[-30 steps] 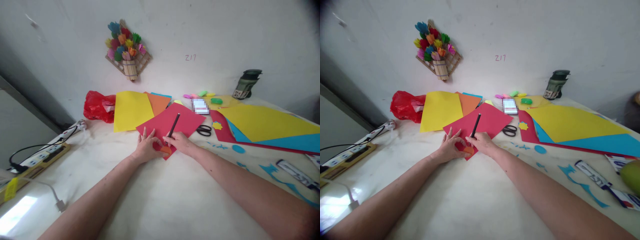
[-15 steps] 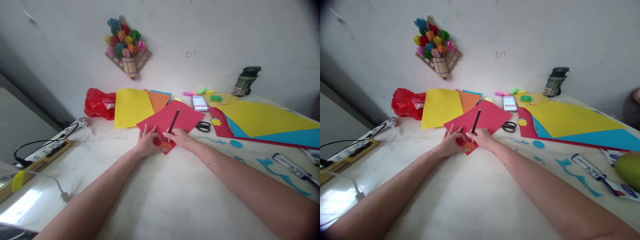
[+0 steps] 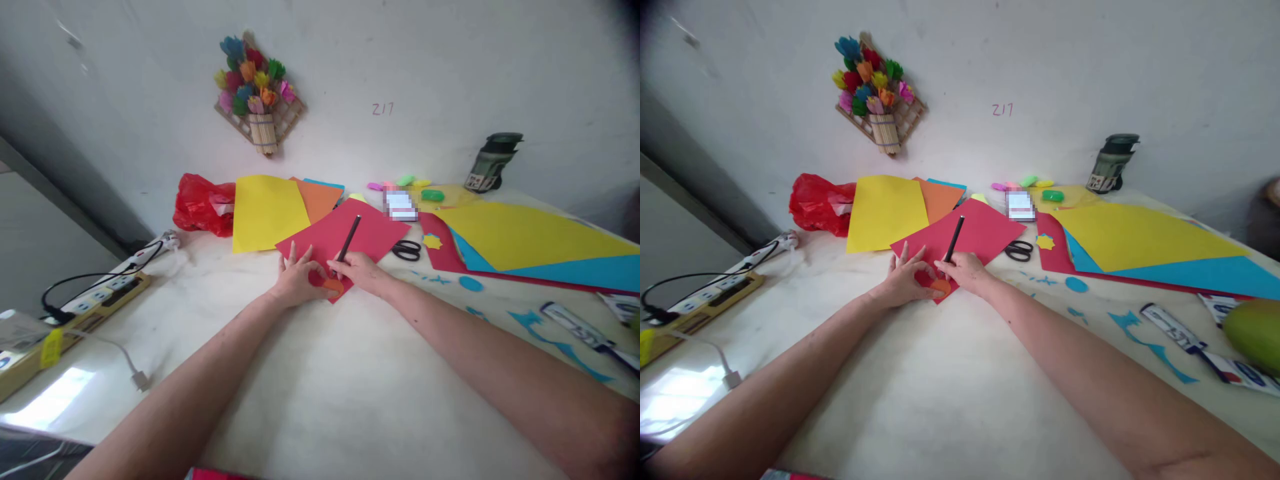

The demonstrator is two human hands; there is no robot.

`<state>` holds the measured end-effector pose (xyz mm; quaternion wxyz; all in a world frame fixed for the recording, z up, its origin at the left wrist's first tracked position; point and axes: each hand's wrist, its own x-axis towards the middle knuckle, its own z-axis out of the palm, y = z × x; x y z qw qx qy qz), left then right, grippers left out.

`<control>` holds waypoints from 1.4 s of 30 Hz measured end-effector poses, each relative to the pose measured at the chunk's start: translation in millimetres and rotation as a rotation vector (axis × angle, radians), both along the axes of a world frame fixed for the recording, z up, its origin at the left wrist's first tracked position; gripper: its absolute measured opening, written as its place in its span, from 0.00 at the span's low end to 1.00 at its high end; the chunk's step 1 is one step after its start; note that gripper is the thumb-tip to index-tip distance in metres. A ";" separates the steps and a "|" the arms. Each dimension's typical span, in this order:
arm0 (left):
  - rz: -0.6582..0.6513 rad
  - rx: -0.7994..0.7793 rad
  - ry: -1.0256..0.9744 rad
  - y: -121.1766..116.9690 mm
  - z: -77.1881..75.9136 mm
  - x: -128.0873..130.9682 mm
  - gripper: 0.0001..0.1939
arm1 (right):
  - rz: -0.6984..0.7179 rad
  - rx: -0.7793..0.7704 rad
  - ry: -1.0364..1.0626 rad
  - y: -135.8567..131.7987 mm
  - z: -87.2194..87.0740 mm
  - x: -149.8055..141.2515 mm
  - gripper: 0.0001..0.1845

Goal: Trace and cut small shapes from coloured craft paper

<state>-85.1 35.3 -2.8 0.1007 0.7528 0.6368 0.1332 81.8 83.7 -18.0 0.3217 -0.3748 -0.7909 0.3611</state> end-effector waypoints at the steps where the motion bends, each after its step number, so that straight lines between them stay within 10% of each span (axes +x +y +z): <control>1: 0.004 0.004 0.003 0.1 -0.1 0.3 0.23 | -0.002 -0.006 -0.001 -0.1 0.4 -0.1 0.19; 42: -0.015 -0.045 -0.040 1.0 -1.9 -3.0 0.21 | 0.011 -0.022 0.023 -0.4 2.3 1.5 0.18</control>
